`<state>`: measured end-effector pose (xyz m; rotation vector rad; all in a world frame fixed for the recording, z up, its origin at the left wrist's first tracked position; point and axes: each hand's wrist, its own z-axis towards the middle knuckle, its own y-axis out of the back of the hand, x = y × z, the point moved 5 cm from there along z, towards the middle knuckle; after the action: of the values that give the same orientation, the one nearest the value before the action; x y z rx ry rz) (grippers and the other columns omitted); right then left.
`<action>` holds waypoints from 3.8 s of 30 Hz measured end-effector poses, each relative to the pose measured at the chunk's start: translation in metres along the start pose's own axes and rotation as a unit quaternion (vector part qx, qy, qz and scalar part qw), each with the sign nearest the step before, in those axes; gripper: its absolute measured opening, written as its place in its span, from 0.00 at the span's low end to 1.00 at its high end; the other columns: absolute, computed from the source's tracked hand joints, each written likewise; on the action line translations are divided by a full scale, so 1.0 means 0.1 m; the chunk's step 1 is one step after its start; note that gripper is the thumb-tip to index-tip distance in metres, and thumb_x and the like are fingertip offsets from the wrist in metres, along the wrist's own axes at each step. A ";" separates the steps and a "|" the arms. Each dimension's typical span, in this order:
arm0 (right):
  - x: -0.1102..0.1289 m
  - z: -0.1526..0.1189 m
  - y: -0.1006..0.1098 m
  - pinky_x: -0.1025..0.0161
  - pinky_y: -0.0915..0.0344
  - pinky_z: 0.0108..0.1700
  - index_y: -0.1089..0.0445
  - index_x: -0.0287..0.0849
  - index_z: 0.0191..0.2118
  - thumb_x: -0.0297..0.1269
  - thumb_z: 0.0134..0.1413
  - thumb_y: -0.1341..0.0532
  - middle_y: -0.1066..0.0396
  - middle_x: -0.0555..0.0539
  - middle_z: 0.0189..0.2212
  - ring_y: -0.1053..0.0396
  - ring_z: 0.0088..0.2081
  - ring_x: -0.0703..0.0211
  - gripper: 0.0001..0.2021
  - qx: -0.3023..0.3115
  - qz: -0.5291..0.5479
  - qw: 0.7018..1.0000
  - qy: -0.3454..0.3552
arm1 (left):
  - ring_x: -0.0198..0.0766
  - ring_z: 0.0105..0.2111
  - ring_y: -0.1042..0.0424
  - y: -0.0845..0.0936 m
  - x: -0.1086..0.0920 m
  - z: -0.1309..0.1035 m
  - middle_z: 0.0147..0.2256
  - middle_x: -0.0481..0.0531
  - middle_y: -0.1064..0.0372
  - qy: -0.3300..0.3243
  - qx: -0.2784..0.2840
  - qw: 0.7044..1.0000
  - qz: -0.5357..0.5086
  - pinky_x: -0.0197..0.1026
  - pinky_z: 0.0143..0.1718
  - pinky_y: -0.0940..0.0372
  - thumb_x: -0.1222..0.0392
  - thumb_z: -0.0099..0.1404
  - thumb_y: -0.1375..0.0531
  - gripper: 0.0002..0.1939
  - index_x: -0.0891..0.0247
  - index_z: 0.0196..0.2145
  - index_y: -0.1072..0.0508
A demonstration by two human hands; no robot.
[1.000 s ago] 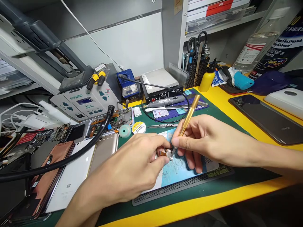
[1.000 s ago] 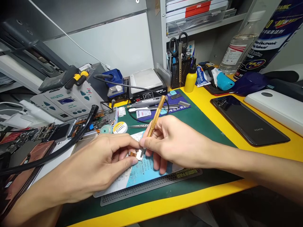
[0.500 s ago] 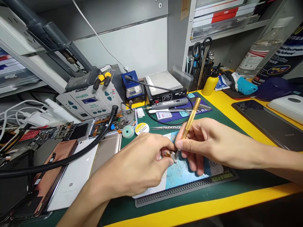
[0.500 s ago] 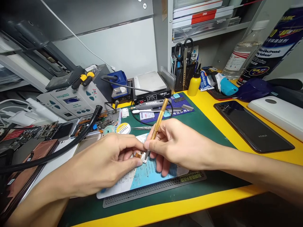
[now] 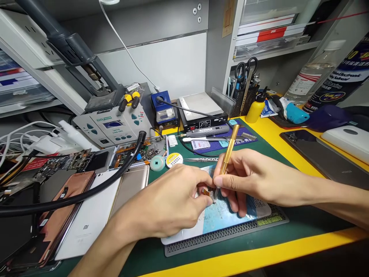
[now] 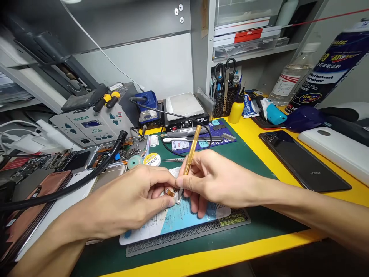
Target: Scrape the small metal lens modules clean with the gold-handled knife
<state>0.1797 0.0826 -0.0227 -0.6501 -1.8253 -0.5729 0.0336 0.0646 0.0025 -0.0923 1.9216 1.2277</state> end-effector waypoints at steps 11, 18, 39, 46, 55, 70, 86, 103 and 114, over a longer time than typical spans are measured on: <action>0.00 -0.02 0.00 0.71 0.36 0.19 0.34 0.41 0.37 0.43 0.63 0.35 0.30 0.53 0.20 0.29 0.19 0.62 0.12 -0.012 0.032 0.999 0.008 | 0.29 0.25 0.41 -0.01 0.07 -0.03 0.25 0.39 0.36 -0.008 -0.041 0.999 0.017 0.35 0.28 0.46 0.64 0.65 0.41 0.05 0.56 0.35 0.25; -0.07 -0.07 0.04 0.70 0.37 0.16 0.33 0.41 0.33 0.46 0.63 0.36 0.31 0.53 0.16 0.36 0.14 0.64 0.14 -0.079 0.008 0.997 0.014 | 0.28 0.25 0.40 -0.03 0.09 -0.04 0.26 0.38 0.33 -0.018 -0.045 0.999 0.007 0.36 0.29 0.46 0.64 0.66 0.41 0.10 0.53 0.40 0.22; 0.00 -0.05 -0.02 0.78 0.45 0.14 0.35 0.41 0.31 0.40 0.62 0.35 0.37 0.57 0.14 0.41 0.13 0.71 0.12 -0.085 -0.005 0.996 0.033 | 0.29 0.25 0.42 -0.04 0.12 -0.02 0.24 0.38 0.38 -0.013 -0.030 0.999 0.021 0.37 0.27 0.47 0.60 0.66 0.41 0.06 0.57 0.30 0.26; 0.00 -0.05 0.00 0.77 0.45 0.13 0.35 0.42 0.32 0.42 0.62 0.35 0.36 0.56 0.14 0.41 0.13 0.70 0.12 -0.077 -0.037 0.996 0.014 | 0.29 0.27 0.41 -0.05 0.13 -0.01 0.25 0.38 0.37 -0.006 -0.008 1.000 0.009 0.37 0.28 0.46 0.59 0.67 0.42 0.06 0.55 0.33 0.25; 0.00 -0.02 0.00 0.75 0.44 0.12 0.35 0.42 0.35 0.46 0.63 0.36 0.36 0.57 0.15 0.44 0.11 0.70 0.13 -0.066 -0.060 0.996 0.007 | 0.27 0.23 0.45 -0.06 0.15 0.05 0.23 0.38 0.43 0.006 0.037 0.997 -0.066 0.34 0.23 0.48 0.62 0.66 0.44 0.07 0.59 0.28 0.34; 0.04 -0.02 -0.01 0.73 0.41 0.18 0.35 0.41 0.40 0.43 0.66 0.37 0.36 0.57 0.19 0.38 0.18 0.67 0.11 -0.013 -0.093 0.994 0.058 | 0.29 0.24 0.46 -0.05 0.11 0.06 0.24 0.39 0.44 -0.034 0.050 0.998 -0.031 0.35 0.23 0.47 0.64 0.66 0.45 0.07 0.59 0.31 0.30; 0.48 -0.01 -0.08 0.70 0.47 0.19 0.34 0.41 0.34 0.37 0.66 0.41 0.28 0.53 0.21 0.34 0.20 0.67 0.08 0.045 -0.345 0.932 0.104 | 0.29 0.21 0.49 -0.07 0.15 0.05 0.22 0.40 0.48 -0.006 0.080 0.991 -0.108 0.36 0.20 0.52 0.60 0.67 0.45 0.11 0.60 0.26 0.36; 0.17 -0.03 0.06 0.71 0.36 0.19 0.31 0.40 0.36 0.44 0.62 0.35 0.32 0.53 0.22 0.32 0.22 0.64 0.12 0.015 -0.095 0.995 0.028 | 0.29 0.25 0.45 -0.03 0.10 0.04 0.24 0.39 0.41 -0.033 0.027 0.996 -0.073 0.33 0.25 0.48 0.65 0.66 0.42 0.08 0.58 0.35 0.23; -0.07 -0.12 0.12 0.69 0.34 0.18 0.32 0.39 0.30 0.44 0.60 0.33 0.27 0.50 0.18 0.32 0.15 0.63 0.15 -0.053 0.055 0.997 0.006 | 0.27 0.28 0.35 -0.05 0.12 -0.03 0.31 0.38 0.30 -0.026 -0.039 0.999 -0.006 0.31 0.32 0.42 0.65 0.65 0.40 0.10 0.52 0.41 0.23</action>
<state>0.1978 0.0820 -0.0249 -0.8116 -1.7453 -0.6021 0.0267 0.0640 -0.0088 -0.1124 1.8259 1.2849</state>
